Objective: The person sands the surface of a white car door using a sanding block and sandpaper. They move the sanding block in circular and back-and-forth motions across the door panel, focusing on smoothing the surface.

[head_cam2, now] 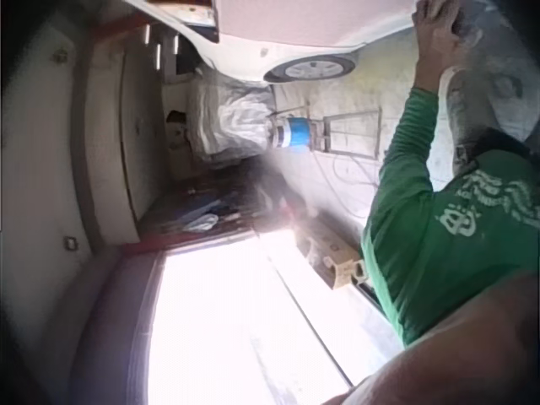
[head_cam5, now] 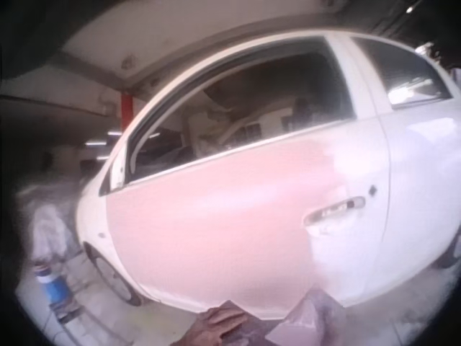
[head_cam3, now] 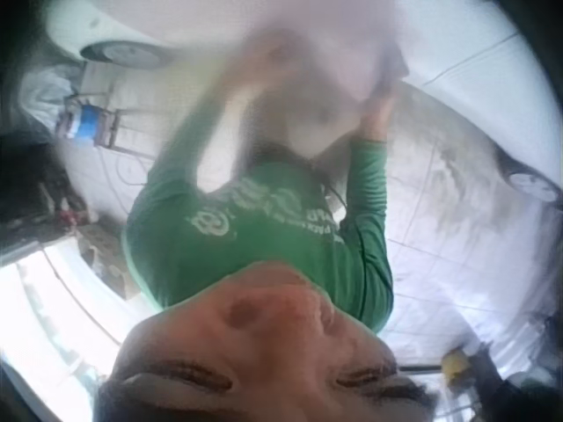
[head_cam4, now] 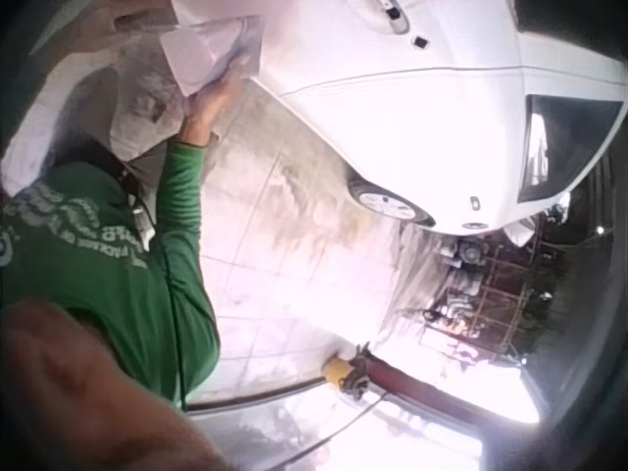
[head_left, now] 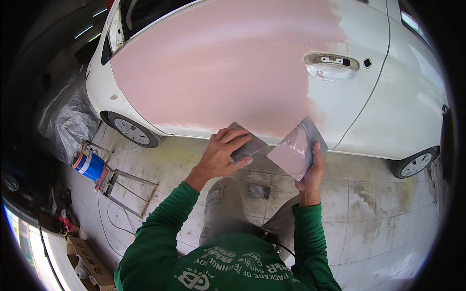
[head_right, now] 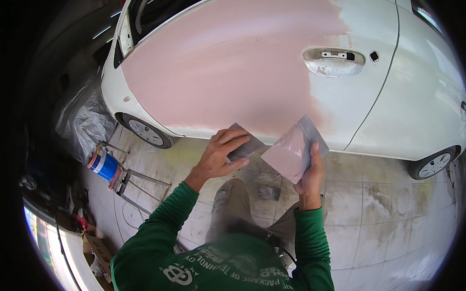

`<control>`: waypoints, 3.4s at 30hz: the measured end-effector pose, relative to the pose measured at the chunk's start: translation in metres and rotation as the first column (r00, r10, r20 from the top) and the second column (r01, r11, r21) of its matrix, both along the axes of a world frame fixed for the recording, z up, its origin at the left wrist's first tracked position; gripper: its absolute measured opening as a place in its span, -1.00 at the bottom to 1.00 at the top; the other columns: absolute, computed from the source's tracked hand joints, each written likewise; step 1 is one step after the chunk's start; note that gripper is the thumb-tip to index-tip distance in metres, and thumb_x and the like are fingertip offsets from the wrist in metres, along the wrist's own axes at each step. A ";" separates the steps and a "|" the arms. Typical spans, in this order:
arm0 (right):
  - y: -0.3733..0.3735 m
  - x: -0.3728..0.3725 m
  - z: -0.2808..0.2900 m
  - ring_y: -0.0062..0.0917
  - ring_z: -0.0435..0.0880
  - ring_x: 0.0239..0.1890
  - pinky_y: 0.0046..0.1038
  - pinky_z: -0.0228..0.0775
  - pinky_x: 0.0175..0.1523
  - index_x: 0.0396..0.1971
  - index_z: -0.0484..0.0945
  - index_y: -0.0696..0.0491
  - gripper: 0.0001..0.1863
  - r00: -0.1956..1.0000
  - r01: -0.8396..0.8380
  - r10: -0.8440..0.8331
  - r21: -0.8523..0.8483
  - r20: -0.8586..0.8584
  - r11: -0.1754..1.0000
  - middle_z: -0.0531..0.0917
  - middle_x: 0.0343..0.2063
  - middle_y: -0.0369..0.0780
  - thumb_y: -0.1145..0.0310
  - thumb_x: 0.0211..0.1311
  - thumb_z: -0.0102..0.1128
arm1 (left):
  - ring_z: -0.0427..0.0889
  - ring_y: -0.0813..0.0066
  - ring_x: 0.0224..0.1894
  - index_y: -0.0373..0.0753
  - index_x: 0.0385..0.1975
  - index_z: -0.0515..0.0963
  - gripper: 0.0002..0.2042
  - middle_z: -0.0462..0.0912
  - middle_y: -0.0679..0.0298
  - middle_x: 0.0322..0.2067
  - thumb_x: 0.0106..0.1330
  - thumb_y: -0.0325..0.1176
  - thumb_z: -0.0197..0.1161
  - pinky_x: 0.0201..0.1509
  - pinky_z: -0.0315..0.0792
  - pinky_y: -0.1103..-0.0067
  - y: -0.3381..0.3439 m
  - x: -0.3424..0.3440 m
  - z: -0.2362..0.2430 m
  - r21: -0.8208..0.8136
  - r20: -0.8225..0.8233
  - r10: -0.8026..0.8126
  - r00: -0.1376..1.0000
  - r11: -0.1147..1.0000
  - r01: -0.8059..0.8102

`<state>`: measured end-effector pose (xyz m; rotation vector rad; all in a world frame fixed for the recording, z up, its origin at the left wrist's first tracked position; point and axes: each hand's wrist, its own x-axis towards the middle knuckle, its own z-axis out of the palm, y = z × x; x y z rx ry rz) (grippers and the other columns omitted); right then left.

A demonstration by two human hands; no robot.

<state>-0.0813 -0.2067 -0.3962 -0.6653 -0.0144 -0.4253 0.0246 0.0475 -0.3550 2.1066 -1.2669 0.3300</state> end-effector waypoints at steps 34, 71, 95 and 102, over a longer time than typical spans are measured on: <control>-0.086 -0.087 -0.053 -0.39 0.71 0.04 -0.35 0.67 0.06 0.29 0.38 0.20 -0.39 0.905 0.418 -0.421 0.285 -0.055 0.862 0.63 0.10 -0.12 -0.03 0.57 -0.04 | 0.24 0.31 0.42 0.03 0.21 0.54 -0.41 0.43 0.53 0.29 0.13 -0.03 0.45 0.27 0.17 -0.15 -0.158 0.058 0.203 0.329 0.938 -0.273 0.215 0.896 -0.298; -0.093 -0.119 -0.071 -0.34 0.70 0.04 -0.32 0.63 0.10 0.30 0.38 0.20 -0.39 0.876 0.481 -0.474 0.230 -0.087 0.846 0.62 0.10 -0.10 -0.03 0.56 -0.04 | 0.28 0.27 0.39 0.01 0.25 0.51 -0.42 0.46 0.47 0.27 0.18 -0.06 0.39 0.25 0.14 -0.19 -0.174 0.058 0.203 0.342 0.934 -0.283 0.218 0.884 -0.319; -0.064 -0.030 -0.042 -0.36 0.67 0.08 -0.34 0.63 0.09 0.31 0.37 0.17 -0.42 0.942 0.330 -0.314 0.161 -0.115 0.930 0.60 0.14 -0.12 0.02 0.55 0.02 | 0.25 0.24 0.33 -0.02 0.02 0.64 -0.62 0.45 0.40 0.20 0.23 -0.08 0.33 0.06 0.35 -0.15 -0.092 0.120 0.160 0.196 0.980 -0.153 0.127 0.853 -0.484; -0.039 -0.005 -0.027 -0.36 0.71 0.03 -0.35 0.67 0.07 0.27 0.41 0.19 -0.45 0.966 0.242 -0.225 0.140 -0.126 0.960 0.64 0.09 -0.12 0.06 0.54 0.05 | 0.17 0.27 0.42 0.09 0.16 0.60 -0.52 0.35 0.50 0.35 0.20 -0.06 0.39 0.15 0.33 -0.14 -0.006 0.156 0.139 0.194 0.976 -0.107 0.188 0.816 -0.545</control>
